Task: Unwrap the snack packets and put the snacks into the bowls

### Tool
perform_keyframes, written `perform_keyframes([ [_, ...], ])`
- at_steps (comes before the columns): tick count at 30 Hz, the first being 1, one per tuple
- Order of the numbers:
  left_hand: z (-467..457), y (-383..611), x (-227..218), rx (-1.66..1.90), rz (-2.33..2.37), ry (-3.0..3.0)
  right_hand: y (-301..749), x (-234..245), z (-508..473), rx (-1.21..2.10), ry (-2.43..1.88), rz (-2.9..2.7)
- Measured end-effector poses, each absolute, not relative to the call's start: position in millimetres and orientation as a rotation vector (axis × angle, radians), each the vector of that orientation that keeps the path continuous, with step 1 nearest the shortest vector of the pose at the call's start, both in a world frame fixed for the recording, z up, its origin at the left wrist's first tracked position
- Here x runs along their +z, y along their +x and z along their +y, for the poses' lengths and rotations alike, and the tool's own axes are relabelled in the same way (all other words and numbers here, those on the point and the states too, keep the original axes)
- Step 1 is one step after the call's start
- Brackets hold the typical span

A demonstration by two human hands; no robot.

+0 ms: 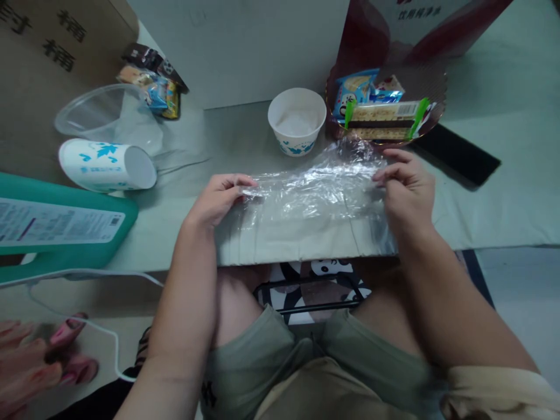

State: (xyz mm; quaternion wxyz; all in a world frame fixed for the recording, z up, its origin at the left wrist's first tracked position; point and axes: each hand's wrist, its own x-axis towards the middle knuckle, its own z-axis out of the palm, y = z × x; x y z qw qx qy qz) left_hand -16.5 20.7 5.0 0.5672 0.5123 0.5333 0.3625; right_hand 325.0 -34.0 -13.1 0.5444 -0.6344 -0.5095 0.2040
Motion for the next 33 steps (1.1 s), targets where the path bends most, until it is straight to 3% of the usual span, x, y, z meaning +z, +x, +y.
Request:
perform_keyframes([
  [13,22,-7,-4,0.987,1.155,1.263,316,-9,-45,0.453,-1.199,-1.604],
  [21,24,-8,3,1.042,1.207,1.216,308,7,-53,0.558,-1.572,-2.371],
  [29,19,-12,14,0.836,0.959,1.104,313,17,-60,0.845,-1.395,-1.518],
  [33,9,0,18,0.735,0.821,1.117,298,8,-51,1.264,-1.122,-1.297],
])
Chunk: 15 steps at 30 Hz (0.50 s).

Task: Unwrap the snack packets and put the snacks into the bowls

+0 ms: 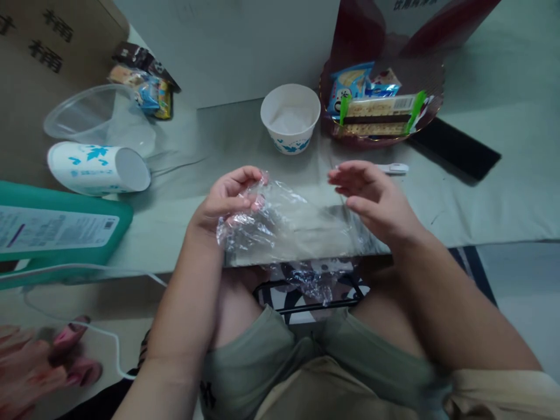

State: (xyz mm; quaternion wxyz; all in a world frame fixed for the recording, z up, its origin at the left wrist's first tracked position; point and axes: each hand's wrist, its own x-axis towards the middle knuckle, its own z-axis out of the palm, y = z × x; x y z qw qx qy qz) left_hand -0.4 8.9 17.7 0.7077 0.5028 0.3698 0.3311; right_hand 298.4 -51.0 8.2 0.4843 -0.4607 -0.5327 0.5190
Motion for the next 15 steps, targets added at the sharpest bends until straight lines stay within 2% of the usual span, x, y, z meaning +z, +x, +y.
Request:
perform_keyframes([
  [4,1,12,22,0.654,0.767,1.177,279,13,-53,1.786,-0.981,-1.517],
  [7,4,15,23,0.72,0.818,1.147,271,19,-59,2.102,-0.913,-1.633],
  [9,8,17,21,0.843,0.908,1.046,270,19,-60,2.107,-0.918,-1.488],
  [11,9,22,18,0.914,0.966,0.93,269,17,-59,1.968,-0.971,-1.288],
  [15,-4,39,9,0.741,0.85,0.884,268,9,-53,1.682,-1.144,-1.051],
])
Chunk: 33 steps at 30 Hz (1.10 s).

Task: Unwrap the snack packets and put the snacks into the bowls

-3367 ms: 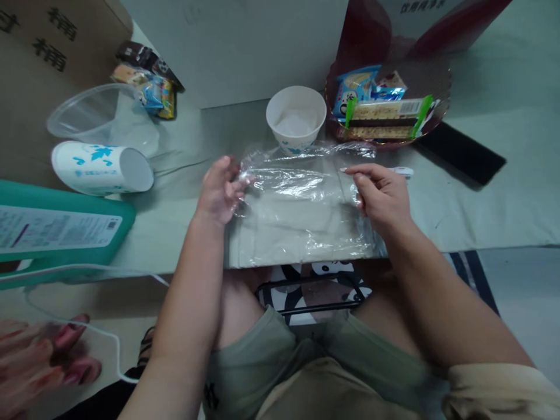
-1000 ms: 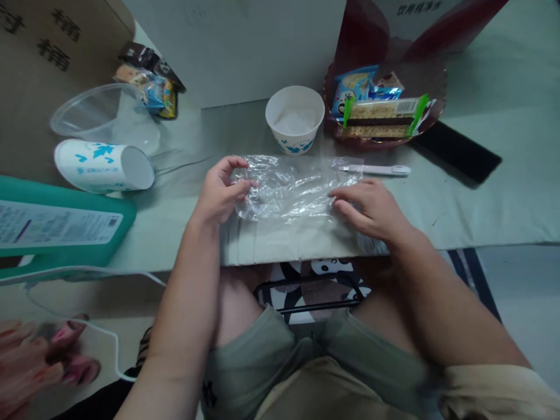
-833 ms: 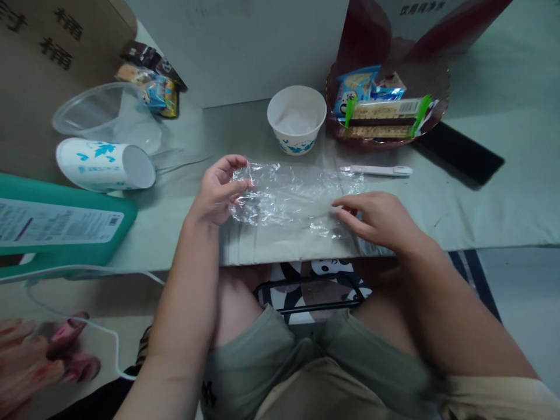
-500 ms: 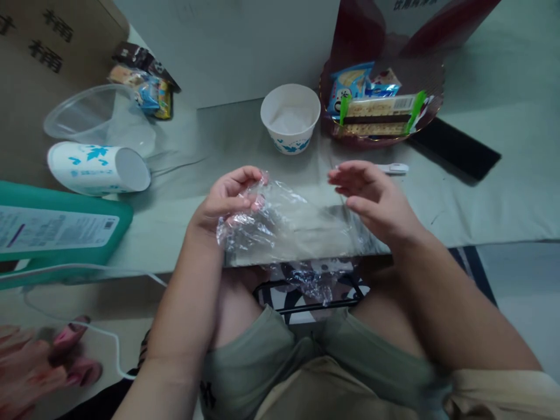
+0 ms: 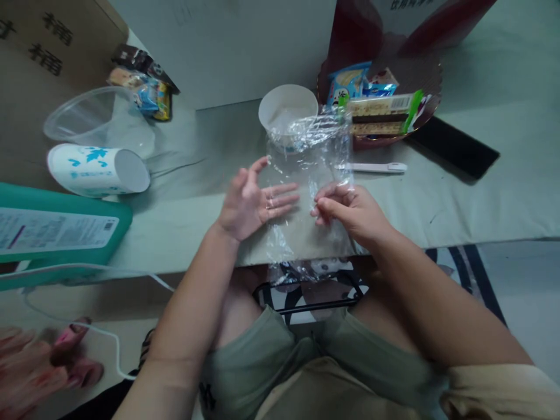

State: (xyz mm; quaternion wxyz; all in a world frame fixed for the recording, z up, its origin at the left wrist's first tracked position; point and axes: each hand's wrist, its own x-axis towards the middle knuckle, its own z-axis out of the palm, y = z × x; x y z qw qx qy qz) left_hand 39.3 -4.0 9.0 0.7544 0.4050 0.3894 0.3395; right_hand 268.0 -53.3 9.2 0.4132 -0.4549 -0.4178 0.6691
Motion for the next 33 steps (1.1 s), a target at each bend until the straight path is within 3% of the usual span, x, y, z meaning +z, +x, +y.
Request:
perform_keyframes([
  [10,-6,43,-7,1.09,0.955,1.363,279,6,-52,1.392,-1.379,-0.942],
  [15,-11,34,0,1.043,0.9,1.533,289,9,-61,1.128,-1.25,-1.288],
  [20,-13,33,3,0.992,1.15,1.813,287,5,-61,0.844,-1.331,-1.687],
  [26,-10,32,9,1.055,1.259,2.002,282,6,-57,0.445,-1.378,-1.657],
  [29,-16,32,20,1.069,1.202,2.002,282,14,-64,0.523,-1.216,-1.68],
  [33,-30,35,30,1.037,0.988,1.828,279,23,-79,0.932,-1.129,-1.538],
])
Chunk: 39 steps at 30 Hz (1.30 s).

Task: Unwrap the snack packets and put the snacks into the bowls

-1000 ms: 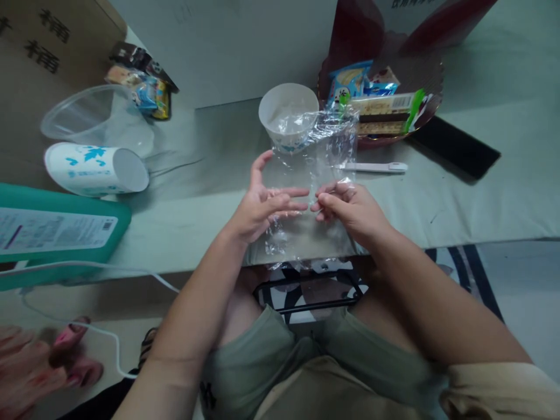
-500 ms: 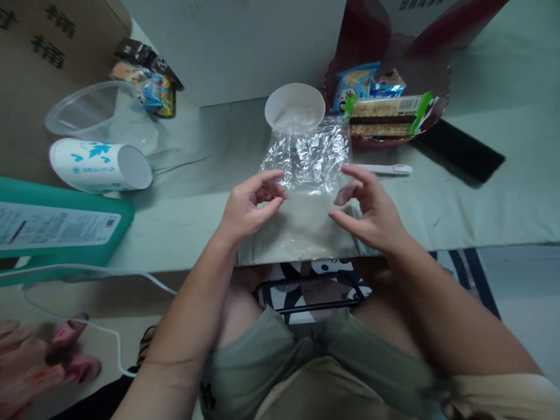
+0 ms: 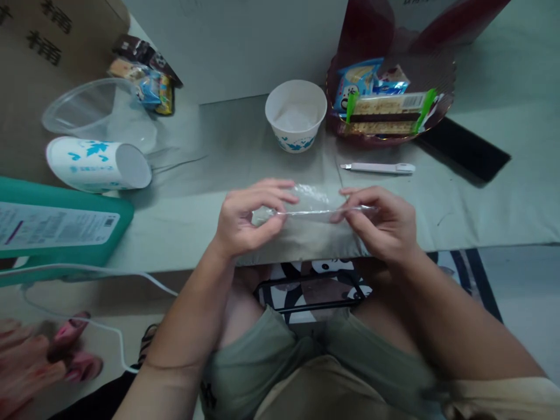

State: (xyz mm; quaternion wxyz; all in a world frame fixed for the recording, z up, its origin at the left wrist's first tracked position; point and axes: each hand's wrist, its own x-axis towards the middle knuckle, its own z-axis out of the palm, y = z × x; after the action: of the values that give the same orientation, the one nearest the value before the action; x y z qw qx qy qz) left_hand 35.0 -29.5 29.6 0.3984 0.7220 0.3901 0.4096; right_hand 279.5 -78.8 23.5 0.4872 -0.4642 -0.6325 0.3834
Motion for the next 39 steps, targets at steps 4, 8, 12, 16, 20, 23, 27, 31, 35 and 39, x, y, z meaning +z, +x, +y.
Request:
perform_keyframes([
  [4,-29,43,24,0.984,1.03,1.355,275,22,-78,1.217,-1.244,-1.205],
  [8,-12,45,17,0.923,1.128,1.022,275,15,-65,1.488,-1.29,-1.186],
  [12,-2,42,12,0.855,0.962,0.758,275,6,-59,1.518,-1.314,-1.139],
  [16,-4,43,7,0.621,0.945,0.842,274,0,-56,1.518,-1.328,-1.04],
  [20,-5,44,6,0.628,1.069,1.016,276,1,-53,1.497,-1.374,-1.09],
  [23,-3,40,10,0.781,1.039,0.996,279,6,-52,1.531,-1.262,-1.023],
  [27,1,31,15,0.822,0.935,1.035,284,11,-51,1.529,-1.163,-1.008],
  [31,4,27,7,0.789,0.986,1.276,286,8,-50,1.372,-1.304,-1.173],
  [35,-5,41,0,1.145,1.442,1.589,278,5,-50,1.184,-1.431,-1.177],
  [39,-20,64,5,1.216,1.413,1.775,268,10,-51,1.134,-1.388,-1.215],
])
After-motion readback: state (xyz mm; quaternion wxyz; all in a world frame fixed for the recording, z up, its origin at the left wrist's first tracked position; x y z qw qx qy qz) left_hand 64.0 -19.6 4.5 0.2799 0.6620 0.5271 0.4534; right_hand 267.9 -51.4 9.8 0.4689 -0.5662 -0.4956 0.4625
